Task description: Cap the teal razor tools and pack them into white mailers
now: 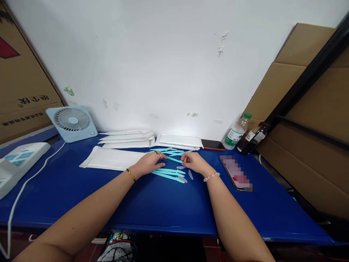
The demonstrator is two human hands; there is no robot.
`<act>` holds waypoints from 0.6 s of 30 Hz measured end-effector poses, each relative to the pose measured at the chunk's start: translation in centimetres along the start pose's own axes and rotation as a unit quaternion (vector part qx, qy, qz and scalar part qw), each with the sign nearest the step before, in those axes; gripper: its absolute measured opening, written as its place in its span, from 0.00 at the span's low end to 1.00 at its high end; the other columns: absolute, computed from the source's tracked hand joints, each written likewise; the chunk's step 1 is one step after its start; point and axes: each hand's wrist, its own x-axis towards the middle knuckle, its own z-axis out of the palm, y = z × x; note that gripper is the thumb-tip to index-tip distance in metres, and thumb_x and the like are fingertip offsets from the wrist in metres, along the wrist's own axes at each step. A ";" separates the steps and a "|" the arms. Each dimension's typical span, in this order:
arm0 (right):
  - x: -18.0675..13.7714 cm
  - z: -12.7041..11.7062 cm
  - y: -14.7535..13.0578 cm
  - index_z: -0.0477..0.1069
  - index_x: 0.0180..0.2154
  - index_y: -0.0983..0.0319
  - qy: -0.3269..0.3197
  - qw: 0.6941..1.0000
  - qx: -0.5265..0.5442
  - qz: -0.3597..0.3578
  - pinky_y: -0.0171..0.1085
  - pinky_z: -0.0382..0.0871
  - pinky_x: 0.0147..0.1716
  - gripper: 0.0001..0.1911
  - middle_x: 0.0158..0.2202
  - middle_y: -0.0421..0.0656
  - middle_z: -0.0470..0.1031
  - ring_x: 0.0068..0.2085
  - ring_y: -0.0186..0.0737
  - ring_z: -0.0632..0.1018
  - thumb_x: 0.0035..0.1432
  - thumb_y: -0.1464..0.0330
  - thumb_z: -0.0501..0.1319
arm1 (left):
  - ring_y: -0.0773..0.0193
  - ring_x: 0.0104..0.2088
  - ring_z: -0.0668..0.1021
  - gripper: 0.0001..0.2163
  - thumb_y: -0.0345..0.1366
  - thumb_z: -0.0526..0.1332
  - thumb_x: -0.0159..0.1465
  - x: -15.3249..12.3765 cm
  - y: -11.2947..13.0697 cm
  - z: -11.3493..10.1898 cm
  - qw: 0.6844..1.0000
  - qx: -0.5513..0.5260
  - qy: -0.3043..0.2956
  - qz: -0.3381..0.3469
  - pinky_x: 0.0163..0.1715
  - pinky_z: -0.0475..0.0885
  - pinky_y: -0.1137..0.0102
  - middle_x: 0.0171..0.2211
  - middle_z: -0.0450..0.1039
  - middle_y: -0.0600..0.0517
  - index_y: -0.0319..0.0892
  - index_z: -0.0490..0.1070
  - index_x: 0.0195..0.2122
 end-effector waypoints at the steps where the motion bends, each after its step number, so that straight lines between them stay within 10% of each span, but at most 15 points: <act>1: 0.0 0.1 -0.3 0.70 0.34 0.62 -0.008 1.000 0.003 -0.005 0.32 0.64 0.26 0.08 0.25 0.40 0.70 0.26 0.34 0.71 0.51 0.66 0.59 | 0.60 0.42 0.74 0.14 0.41 0.57 0.63 0.0 0.0 0.0 1.000 0.005 -0.002 -0.002 0.41 0.67 0.70 0.43 0.72 0.49 0.44 0.70 0.48; 18: -1.3 -2.8 1.0 0.74 0.31 0.65 -0.076 0.996 0.027 0.041 0.34 0.65 0.29 0.14 0.26 0.42 0.74 0.28 0.36 0.72 0.50 0.59 0.63 | 0.65 0.29 0.72 0.09 0.40 0.60 0.58 -0.1 0.1 -1.6 0.997 -0.058 -0.048 -0.034 0.27 0.61 0.73 0.28 0.74 0.52 0.42 0.76 0.30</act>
